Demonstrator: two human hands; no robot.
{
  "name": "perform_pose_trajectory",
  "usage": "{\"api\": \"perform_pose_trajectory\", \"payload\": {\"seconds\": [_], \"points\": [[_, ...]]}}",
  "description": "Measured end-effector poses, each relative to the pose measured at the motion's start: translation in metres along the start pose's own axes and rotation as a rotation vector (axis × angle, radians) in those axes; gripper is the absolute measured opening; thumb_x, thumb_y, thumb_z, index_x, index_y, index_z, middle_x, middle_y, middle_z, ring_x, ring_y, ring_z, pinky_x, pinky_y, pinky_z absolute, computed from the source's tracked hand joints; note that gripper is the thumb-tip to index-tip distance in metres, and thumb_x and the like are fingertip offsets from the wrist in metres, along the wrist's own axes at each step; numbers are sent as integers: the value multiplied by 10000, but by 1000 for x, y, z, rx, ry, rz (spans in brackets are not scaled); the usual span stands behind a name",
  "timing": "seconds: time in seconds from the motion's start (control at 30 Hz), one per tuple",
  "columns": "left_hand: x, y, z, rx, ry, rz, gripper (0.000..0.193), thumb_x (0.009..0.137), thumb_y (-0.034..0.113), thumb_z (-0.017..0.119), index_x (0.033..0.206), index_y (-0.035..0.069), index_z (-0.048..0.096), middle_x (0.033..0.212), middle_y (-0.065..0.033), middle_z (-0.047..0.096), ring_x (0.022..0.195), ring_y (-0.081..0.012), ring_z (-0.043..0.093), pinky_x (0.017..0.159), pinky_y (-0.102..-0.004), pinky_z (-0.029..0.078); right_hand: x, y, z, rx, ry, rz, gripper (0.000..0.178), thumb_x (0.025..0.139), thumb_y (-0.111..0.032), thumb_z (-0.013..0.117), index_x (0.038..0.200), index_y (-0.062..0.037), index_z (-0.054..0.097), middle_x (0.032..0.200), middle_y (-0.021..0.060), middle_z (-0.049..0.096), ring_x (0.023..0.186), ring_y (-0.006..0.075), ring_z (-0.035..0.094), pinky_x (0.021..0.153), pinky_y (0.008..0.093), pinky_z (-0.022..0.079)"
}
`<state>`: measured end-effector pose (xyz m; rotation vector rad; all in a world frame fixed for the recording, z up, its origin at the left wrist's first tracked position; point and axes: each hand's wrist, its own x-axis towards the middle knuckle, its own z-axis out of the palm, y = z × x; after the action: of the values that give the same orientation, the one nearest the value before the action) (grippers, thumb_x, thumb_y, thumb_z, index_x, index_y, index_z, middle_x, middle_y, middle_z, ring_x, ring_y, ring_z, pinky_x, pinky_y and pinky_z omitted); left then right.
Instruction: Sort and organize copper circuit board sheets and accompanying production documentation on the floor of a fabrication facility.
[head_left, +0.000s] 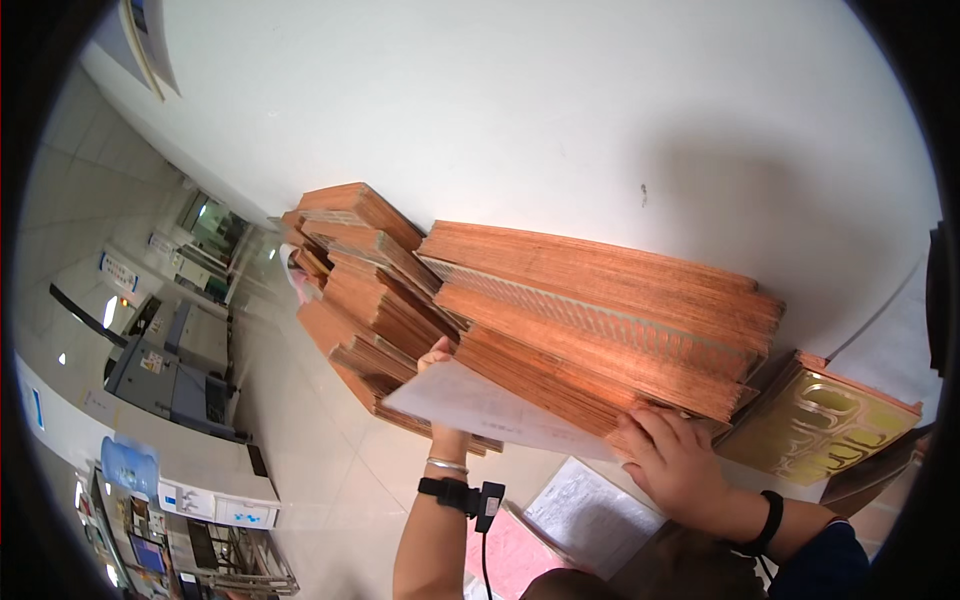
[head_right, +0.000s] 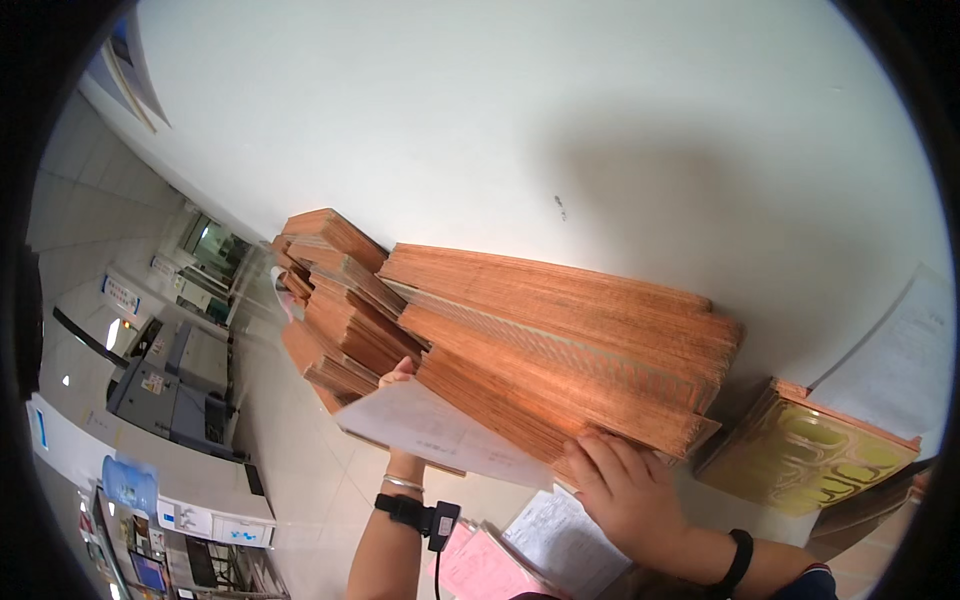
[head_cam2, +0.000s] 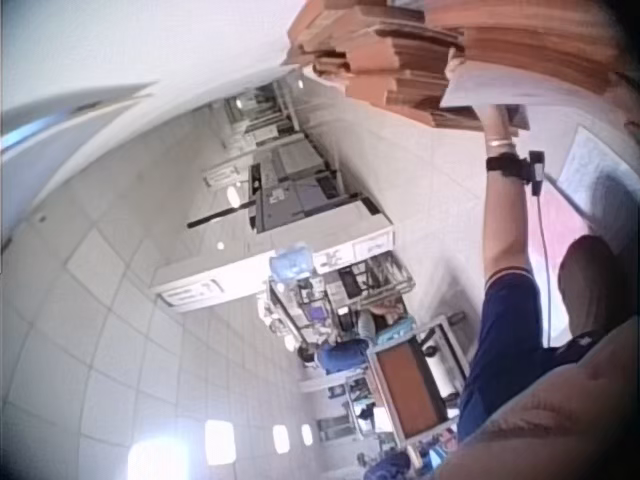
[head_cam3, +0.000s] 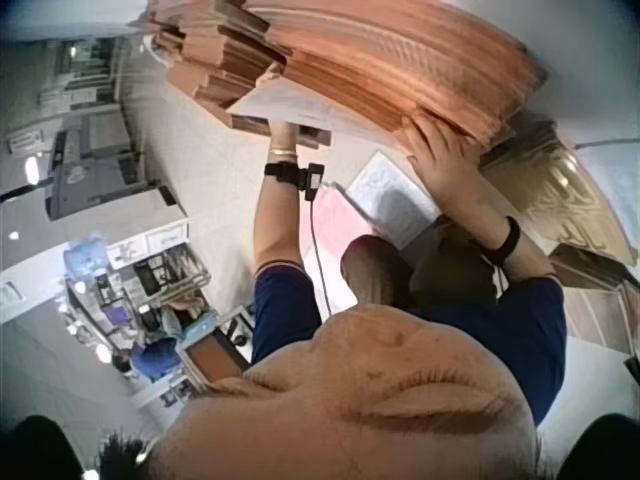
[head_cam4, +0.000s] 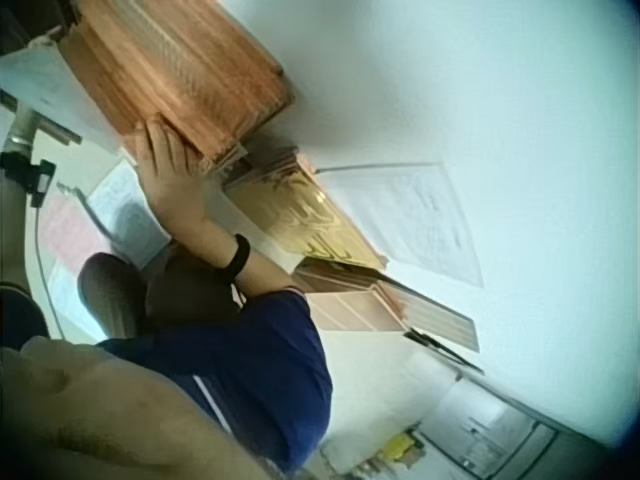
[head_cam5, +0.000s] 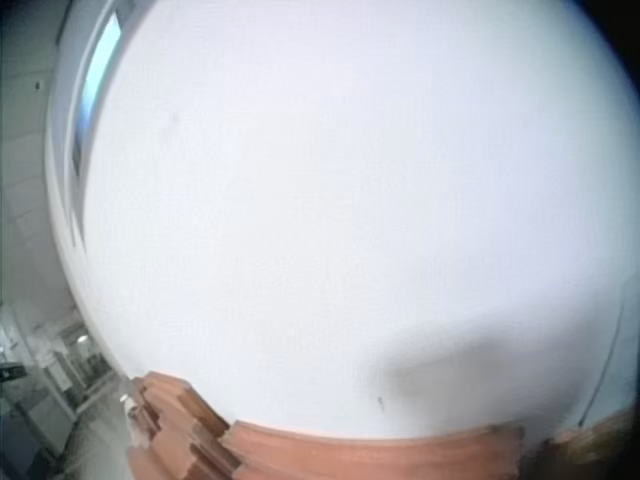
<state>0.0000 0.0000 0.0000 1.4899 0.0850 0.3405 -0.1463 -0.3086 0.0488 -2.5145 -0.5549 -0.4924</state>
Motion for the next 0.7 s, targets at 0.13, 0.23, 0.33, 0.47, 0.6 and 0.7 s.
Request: {"api": "perform_pose_trajectory", "payload": {"seconds": [0.13,0.23,0.33,0.47,0.6,0.7], "points": [[0,24,24,-29,67,5,95,904,100,418,980,78,471,1075,-36,508,966,-116,438,876,-250,322,6,-10,12,-150,56,-78,353,753,-170,557,1075,-32,598,1096,79,581,999,215,524,854,310,370],[-4,24,24,-33,125,-34,111,912,117,391,958,77,484,1075,-21,544,951,-87,457,804,-226,344,3,-13,14,-192,72,-101,339,759,-179,552,1066,-44,605,1087,69,587,977,196,531,825,280,373],[-6,31,26,-71,100,70,244,926,228,354,1008,51,502,1125,-61,528,1042,-143,454,946,-286,328,1,-19,16,-209,89,-122,336,759,-187,563,1066,-58,607,1091,60,587,958,175,535,817,269,369],[-22,16,-13,-190,86,38,348,940,305,371,1034,1,512,1209,-132,482,1099,-212,446,954,-365,371,-3,-23,17,11,53,-189,382,763,-204,581,1110,-44,577,1066,69,571,924,163,547,785,291,416],[-18,8,-46,400,53,62,545,941,450,319,1295,40,379,1263,-174,438,1162,-249,408,1005,-413,345,-11,-28,25,472,-112,-104,448,788,-157,536,1201,9,483,1054,127,553,940,246,567,808,325,473],[-21,-3,-59,-378,105,26,661,904,567,256,1287,41,374,1301,-180,400,1212,-249,371,1056,-439,278,-21,-35,32,558,-130,-35,478,769,-122,533,1214,34,452,1076,156,546,956,286,565,827,346,473]]}}
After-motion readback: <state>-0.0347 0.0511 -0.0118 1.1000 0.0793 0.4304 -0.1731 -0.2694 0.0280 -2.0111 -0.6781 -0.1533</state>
